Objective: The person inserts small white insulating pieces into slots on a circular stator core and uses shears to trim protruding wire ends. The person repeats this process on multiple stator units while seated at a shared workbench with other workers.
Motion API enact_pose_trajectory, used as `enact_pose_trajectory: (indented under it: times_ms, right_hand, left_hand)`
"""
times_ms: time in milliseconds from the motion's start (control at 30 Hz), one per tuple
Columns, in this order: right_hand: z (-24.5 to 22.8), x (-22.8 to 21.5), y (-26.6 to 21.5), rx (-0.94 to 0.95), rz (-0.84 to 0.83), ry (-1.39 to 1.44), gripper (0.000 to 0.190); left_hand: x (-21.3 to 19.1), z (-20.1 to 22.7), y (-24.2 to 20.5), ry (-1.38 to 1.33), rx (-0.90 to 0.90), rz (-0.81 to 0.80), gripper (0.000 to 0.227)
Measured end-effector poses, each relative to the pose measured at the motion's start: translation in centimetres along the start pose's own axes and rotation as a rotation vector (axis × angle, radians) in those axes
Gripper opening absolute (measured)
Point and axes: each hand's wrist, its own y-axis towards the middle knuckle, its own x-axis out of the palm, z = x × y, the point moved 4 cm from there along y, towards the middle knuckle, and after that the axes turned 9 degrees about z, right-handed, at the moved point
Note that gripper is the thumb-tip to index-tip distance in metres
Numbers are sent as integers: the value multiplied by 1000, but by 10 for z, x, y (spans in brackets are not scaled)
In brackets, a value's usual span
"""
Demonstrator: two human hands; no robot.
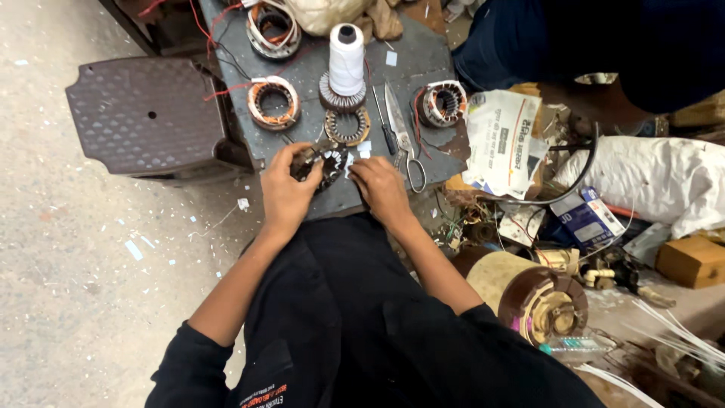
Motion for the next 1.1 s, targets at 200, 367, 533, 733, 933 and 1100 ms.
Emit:
enact_pose_trajectory:
  times_ms: [200, 367, 533, 733, 933, 1100]
  right_hand:
    - [0, -1, 2, -71, -26, -7, 17]
    - [3, -1, 10, -76, 96, -11, 16]
    - [15, -14, 15, 141, 293, 147, 13]
    - [11, -17, 14, 444, 299, 522, 8]
    - [2, -3, 8, 478, 188, 754, 14]
    - [40, -20, -2, 375, 202, 160, 34]
  left_hand:
    - [5, -6, 0, -57, -105, -17, 30]
    - [10, -7, 2, -53, -83, -12, 32]
    - [10, -1, 7, -21, -97, -37, 34]
    - [-10, 52, -3, 150, 525, 156, 40]
    - [7, 21, -6, -179, -128, -132, 24]
    - [15, -13, -3, -394, -328, -163, 20]
